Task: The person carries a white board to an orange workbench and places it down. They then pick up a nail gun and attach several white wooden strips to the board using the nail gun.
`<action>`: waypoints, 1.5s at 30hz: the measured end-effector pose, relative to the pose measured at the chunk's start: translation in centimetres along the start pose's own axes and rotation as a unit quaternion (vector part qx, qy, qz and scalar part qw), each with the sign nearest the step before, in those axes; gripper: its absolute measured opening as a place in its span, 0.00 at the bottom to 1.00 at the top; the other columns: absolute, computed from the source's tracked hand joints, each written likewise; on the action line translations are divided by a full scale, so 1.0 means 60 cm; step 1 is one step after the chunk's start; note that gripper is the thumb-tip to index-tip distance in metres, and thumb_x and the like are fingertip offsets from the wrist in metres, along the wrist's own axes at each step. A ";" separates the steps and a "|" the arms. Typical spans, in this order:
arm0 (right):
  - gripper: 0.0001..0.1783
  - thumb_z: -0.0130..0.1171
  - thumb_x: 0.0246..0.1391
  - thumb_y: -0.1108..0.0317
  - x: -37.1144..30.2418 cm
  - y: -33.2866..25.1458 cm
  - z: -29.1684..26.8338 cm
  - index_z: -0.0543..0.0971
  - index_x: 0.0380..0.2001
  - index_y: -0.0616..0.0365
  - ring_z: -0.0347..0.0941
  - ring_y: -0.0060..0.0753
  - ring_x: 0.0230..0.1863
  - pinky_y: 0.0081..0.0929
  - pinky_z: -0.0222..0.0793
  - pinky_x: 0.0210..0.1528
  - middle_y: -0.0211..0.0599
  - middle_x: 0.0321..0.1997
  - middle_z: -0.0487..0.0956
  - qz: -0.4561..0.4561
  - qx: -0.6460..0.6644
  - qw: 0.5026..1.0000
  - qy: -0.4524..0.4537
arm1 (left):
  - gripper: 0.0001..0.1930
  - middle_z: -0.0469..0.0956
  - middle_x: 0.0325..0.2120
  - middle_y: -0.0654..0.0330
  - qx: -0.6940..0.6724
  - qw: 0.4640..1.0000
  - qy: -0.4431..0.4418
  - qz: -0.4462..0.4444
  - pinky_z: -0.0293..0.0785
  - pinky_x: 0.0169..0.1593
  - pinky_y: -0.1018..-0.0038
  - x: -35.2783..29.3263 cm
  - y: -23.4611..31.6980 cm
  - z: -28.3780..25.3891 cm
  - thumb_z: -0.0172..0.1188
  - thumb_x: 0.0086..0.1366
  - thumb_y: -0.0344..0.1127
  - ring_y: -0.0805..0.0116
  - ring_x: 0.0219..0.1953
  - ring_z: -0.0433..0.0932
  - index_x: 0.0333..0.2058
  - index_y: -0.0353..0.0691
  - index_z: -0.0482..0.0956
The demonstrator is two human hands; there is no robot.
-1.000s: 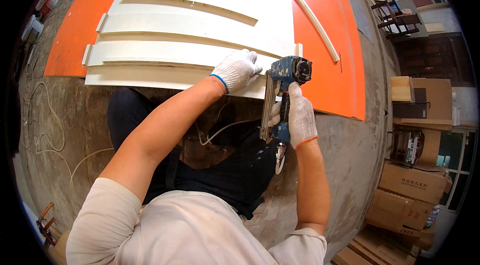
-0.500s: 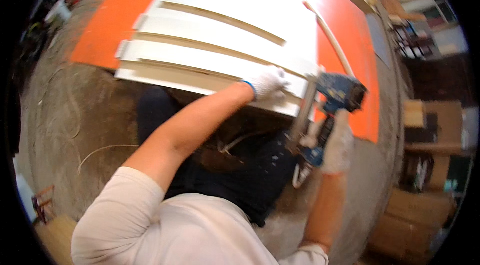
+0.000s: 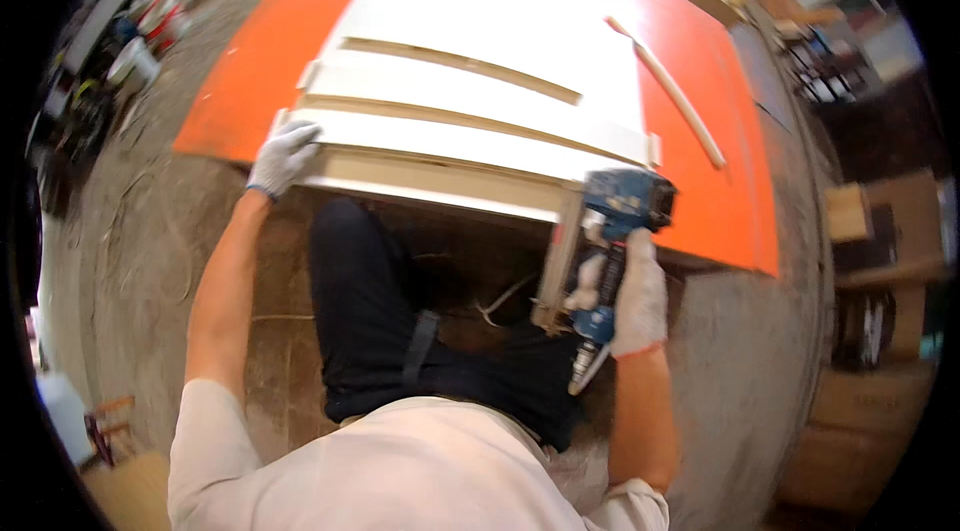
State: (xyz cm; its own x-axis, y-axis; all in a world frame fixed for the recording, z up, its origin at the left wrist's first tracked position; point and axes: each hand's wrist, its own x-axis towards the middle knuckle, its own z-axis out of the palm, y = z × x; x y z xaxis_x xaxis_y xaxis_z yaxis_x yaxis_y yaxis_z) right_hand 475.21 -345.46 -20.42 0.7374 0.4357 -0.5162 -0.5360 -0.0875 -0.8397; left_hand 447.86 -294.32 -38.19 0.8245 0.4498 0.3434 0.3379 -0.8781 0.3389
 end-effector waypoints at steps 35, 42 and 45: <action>0.34 0.50 0.77 0.38 0.107 0.061 0.297 0.80 0.44 0.65 0.78 0.33 0.17 0.32 0.79 0.23 0.42 0.23 0.82 -0.026 -0.252 0.953 -0.168 | 0.11 0.86 0.53 0.70 -0.048 0.998 -0.026 0.010 0.51 0.83 0.41 0.078 0.241 0.132 0.67 0.72 0.44 0.59 0.59 0.81 0.49 0.54 0.93; 0.35 0.49 0.76 0.37 0.114 0.071 0.312 0.81 0.46 0.65 0.78 0.32 0.17 0.33 0.80 0.24 0.41 0.23 0.81 -0.016 -0.233 0.960 -0.155 | 0.11 0.87 0.52 0.67 -0.064 0.998 -0.024 0.005 0.51 0.83 0.38 0.078 0.236 0.145 0.71 0.70 0.42 0.59 0.59 0.82 0.48 0.52 0.92; 0.35 0.47 0.77 0.35 0.104 0.069 0.319 0.82 0.44 0.61 0.77 0.27 0.18 0.33 0.84 0.26 0.36 0.23 0.80 -0.022 -0.258 0.954 -0.151 | 0.11 0.86 0.52 0.67 -0.078 0.997 -0.028 -0.004 0.51 0.83 0.39 0.078 0.238 0.149 0.70 0.70 0.42 0.60 0.59 0.82 0.48 0.52 0.92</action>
State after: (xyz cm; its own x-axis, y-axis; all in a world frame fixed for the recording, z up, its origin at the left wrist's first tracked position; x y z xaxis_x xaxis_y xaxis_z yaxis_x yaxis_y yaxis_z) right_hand 469.74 -325.98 -23.85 0.5602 0.6806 -0.4722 -0.1758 -0.4593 -0.8707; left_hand 460.60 -306.22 -39.58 0.8475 0.4433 0.2921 0.2738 -0.8363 0.4750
